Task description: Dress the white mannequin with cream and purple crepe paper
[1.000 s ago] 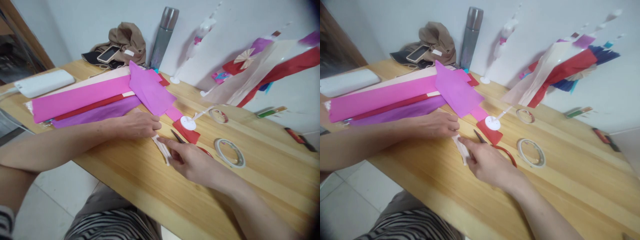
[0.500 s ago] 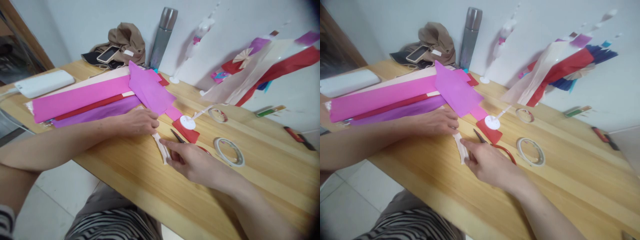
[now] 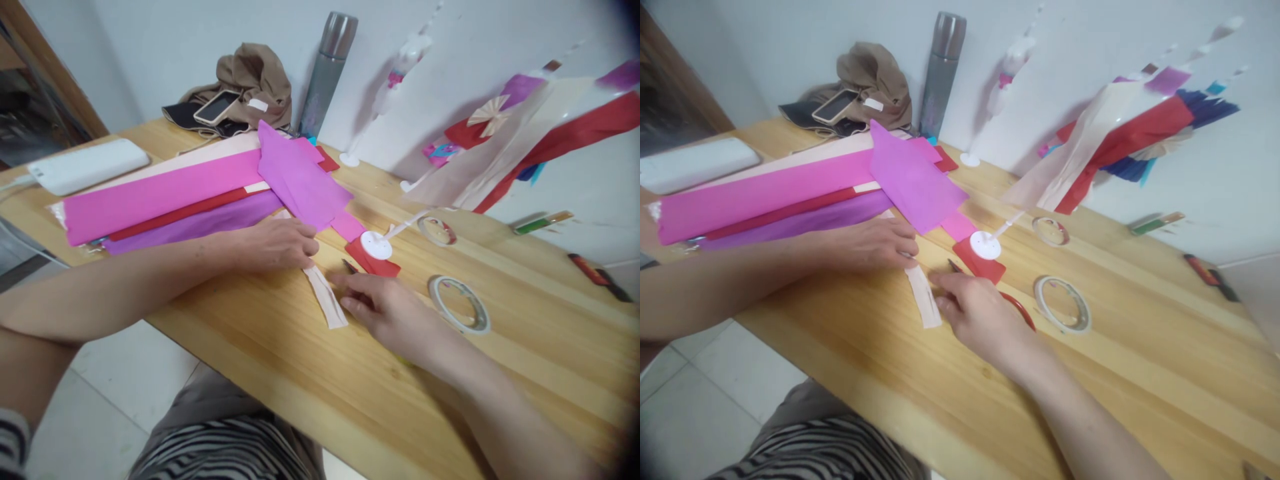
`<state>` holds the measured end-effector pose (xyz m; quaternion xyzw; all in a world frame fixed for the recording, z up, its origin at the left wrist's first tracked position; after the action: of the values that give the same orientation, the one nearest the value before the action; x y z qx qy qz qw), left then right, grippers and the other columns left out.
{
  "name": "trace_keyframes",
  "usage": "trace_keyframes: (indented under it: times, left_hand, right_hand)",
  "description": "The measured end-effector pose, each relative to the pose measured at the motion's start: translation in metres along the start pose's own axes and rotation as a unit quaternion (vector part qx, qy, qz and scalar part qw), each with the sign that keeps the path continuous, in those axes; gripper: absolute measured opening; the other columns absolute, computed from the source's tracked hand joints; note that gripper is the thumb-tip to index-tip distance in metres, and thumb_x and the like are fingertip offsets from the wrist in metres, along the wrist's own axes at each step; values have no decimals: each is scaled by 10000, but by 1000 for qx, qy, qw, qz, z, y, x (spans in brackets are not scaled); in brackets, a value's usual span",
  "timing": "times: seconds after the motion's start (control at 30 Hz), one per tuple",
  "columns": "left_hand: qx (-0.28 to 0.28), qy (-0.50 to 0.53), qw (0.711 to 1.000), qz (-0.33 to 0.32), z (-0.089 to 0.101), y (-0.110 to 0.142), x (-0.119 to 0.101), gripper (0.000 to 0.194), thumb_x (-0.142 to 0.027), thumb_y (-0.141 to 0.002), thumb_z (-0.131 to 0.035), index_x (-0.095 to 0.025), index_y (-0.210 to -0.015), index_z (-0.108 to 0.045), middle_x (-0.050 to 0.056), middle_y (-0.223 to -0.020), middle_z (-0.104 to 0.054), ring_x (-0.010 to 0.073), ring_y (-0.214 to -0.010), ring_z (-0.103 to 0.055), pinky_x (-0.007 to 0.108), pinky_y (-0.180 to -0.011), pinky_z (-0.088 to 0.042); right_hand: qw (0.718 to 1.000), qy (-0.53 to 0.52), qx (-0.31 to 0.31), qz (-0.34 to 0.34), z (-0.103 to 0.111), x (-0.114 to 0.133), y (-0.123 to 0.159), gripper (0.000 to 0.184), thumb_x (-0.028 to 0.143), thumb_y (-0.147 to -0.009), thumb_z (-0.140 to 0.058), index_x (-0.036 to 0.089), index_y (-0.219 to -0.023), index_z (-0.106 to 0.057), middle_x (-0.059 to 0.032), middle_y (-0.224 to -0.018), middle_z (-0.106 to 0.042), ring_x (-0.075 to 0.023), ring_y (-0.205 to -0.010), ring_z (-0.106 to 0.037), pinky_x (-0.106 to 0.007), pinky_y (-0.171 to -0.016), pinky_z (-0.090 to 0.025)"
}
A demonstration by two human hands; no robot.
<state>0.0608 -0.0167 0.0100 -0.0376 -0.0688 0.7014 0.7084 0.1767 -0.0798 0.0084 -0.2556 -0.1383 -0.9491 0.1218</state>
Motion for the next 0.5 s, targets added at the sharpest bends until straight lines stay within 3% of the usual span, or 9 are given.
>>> trace_keyframes:
  times: [0.23, 0.5]
  left_hand:
    - [-54, 29, 998, -16, 4, 2, 0, 342, -130, -1017, -445, -179, -718, -604, 29, -719, -587, 171, -747, -485, 312, -663, -318]
    - [24, 28, 999, 22, -2, -1, 3, 375, -127, -1019, -373, -195, -769, -644, 43, -786, -612, 184, -804, -504, 322, -703, -341]
  right_hand:
    - [1000, 15, 5, 18, -10, 9, 1, 205, 72, -867, -485, 204, -886, -640, -24, -882, -706, -166, -804, -642, -287, -704, -454]
    - [997, 70, 22, 5, -18, 7, 4, 164, 91, -902, -472, 186, -899, -606, -35, -864, -669, -151, -741, -607, -271, -640, -397]
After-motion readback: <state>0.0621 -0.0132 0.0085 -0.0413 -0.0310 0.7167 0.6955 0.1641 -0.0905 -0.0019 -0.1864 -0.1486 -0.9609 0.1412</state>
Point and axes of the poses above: each hand's wrist, its own y-axis away from the middle knuckle, its own z-axis out of the back of the hand, x = y × z, the point moved 7 cm from there along -y, towards the middle knuckle
